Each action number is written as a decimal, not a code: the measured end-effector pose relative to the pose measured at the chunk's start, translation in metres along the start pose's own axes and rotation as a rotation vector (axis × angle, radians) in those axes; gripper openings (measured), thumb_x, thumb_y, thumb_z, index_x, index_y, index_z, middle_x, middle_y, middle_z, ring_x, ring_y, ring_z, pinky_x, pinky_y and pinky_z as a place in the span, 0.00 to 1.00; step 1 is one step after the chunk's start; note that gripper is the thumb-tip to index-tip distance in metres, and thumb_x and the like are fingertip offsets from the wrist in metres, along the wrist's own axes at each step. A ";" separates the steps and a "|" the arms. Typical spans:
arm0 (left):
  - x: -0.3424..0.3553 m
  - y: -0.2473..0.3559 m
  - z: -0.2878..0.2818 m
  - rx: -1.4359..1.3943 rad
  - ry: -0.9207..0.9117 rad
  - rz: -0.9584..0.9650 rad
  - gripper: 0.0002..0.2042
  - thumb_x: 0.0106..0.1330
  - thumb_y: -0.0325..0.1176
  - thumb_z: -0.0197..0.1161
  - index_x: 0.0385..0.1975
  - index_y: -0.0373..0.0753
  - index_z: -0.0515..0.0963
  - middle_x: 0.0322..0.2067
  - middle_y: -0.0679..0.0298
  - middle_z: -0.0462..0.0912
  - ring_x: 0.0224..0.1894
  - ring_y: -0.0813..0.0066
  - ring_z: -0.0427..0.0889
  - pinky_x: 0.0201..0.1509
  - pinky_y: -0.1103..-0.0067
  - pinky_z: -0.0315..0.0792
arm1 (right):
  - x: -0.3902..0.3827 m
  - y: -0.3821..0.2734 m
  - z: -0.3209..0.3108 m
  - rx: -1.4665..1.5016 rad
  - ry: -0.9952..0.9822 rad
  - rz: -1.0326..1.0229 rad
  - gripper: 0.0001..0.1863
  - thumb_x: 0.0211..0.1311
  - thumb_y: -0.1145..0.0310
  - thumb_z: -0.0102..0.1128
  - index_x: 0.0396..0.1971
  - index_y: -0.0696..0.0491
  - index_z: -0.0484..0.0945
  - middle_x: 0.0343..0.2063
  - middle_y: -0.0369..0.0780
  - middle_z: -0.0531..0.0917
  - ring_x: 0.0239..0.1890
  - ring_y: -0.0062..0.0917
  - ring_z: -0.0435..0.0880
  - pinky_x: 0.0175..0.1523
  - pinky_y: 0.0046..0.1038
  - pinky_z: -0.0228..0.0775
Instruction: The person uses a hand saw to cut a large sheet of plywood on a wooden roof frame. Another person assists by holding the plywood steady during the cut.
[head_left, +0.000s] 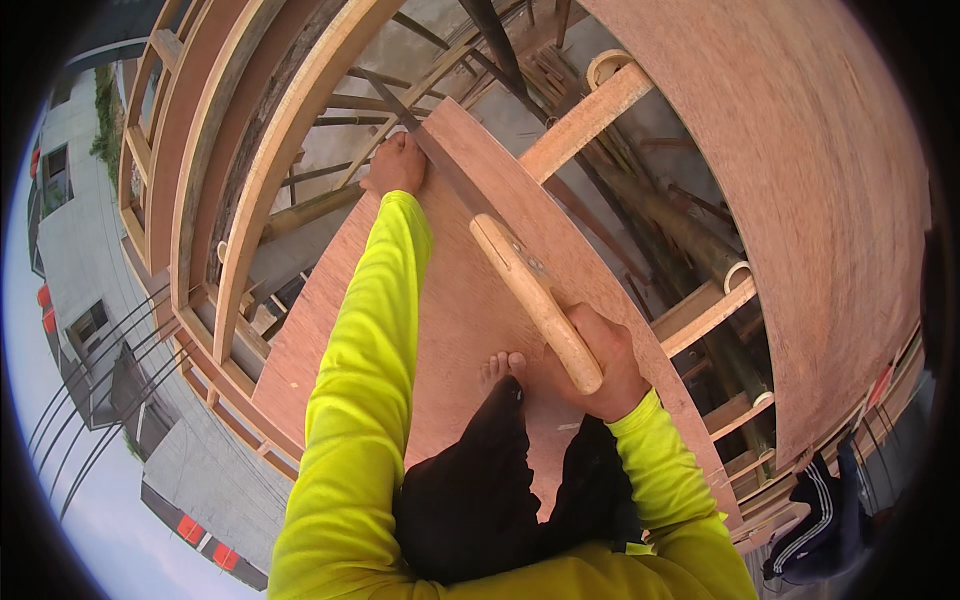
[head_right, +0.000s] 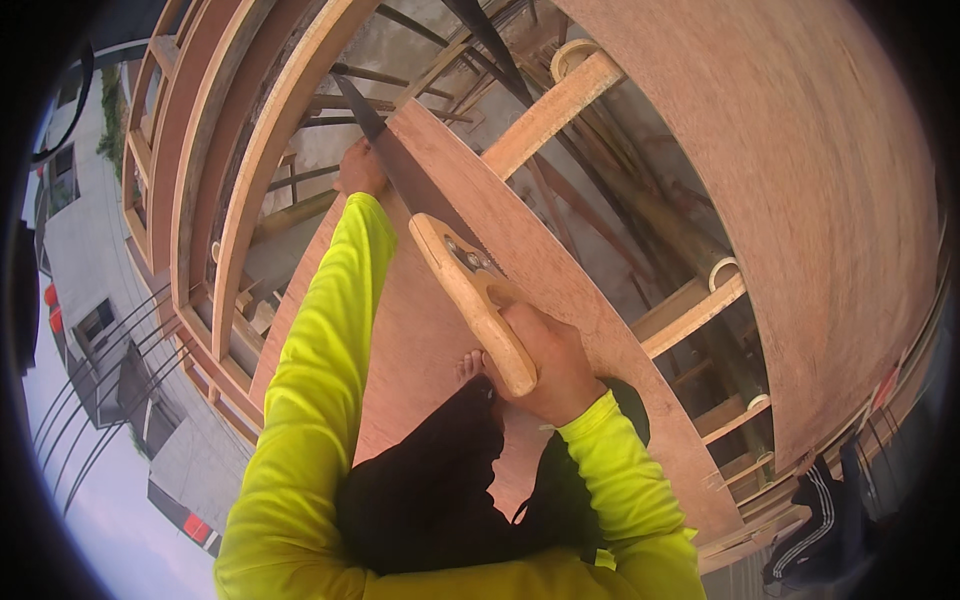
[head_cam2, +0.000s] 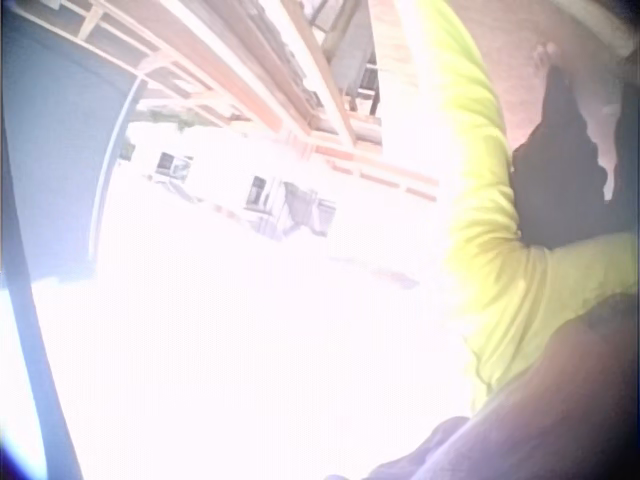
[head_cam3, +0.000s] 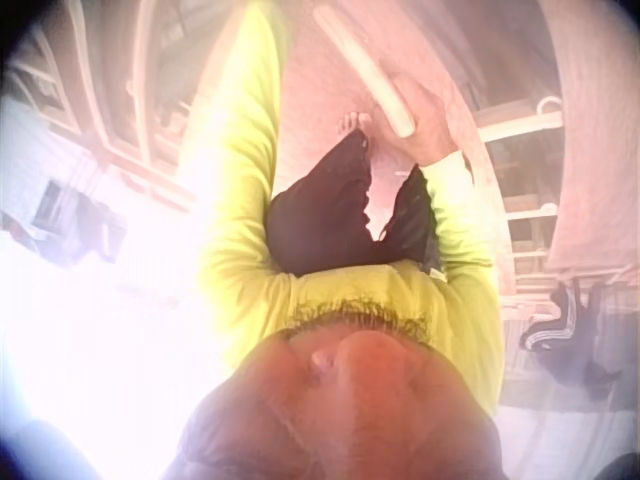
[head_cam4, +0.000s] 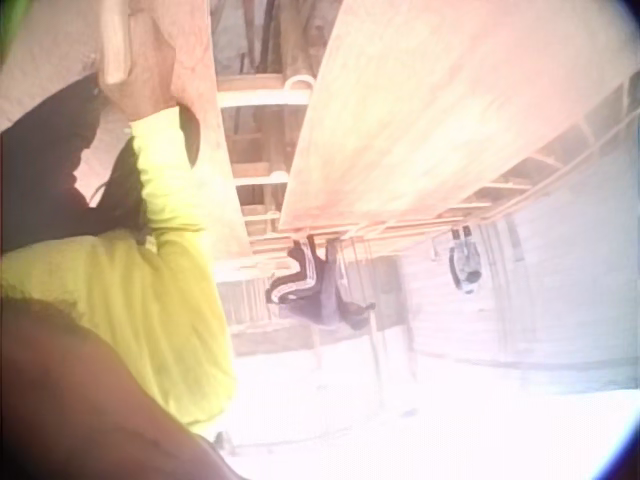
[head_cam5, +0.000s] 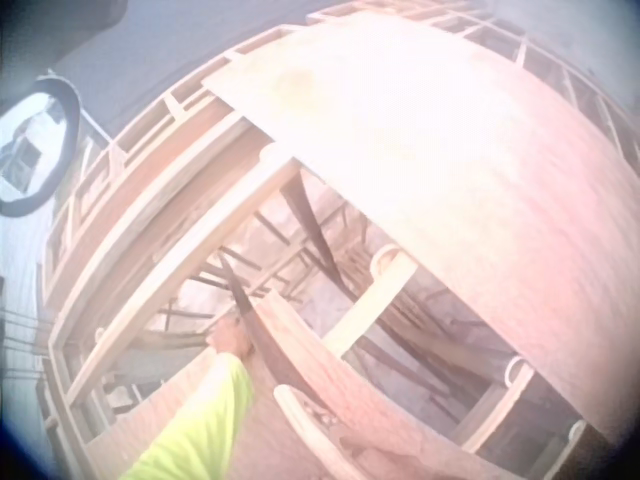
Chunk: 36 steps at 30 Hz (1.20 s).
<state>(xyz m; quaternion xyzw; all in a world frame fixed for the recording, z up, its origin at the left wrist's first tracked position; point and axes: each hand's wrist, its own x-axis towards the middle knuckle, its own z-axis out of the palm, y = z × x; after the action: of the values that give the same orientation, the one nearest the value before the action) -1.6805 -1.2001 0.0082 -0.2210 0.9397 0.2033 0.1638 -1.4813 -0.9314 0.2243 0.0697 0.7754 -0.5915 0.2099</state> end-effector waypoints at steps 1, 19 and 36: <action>0.001 -0.001 -0.003 0.010 0.015 -0.001 0.21 0.70 0.55 0.48 0.40 0.53 0.87 0.45 0.58 0.88 0.52 0.52 0.84 0.61 0.44 0.56 | -0.017 -0.004 -0.004 -0.030 0.024 -0.069 0.14 0.49 0.79 0.69 0.37 0.57 0.77 0.31 0.47 0.83 0.31 0.40 0.86 0.36 0.33 0.78; -0.008 0.005 -0.005 0.107 0.177 0.009 0.21 0.72 0.55 0.48 0.36 0.52 0.87 0.35 0.60 0.89 0.41 0.57 0.85 0.54 0.57 0.59 | -0.053 -0.025 -0.018 -0.123 0.070 -0.143 0.16 0.46 0.76 0.74 0.36 0.54 0.80 0.31 0.43 0.85 0.33 0.39 0.87 0.41 0.36 0.80; 0.003 0.005 0.032 0.206 0.343 0.062 0.21 0.71 0.52 0.46 0.34 0.52 0.87 0.33 0.62 0.89 0.35 0.58 0.86 0.42 0.61 0.67 | 0.012 0.003 -0.002 -0.023 0.001 -0.043 0.15 0.50 0.75 0.71 0.37 0.52 0.76 0.36 0.47 0.84 0.36 0.50 0.83 0.40 0.43 0.77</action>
<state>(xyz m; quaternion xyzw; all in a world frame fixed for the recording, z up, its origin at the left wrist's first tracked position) -1.6786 -1.1829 -0.0191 -0.2055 0.9760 0.0706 0.0168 -1.4917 -0.9299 0.2173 0.0508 0.7836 -0.5869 0.1974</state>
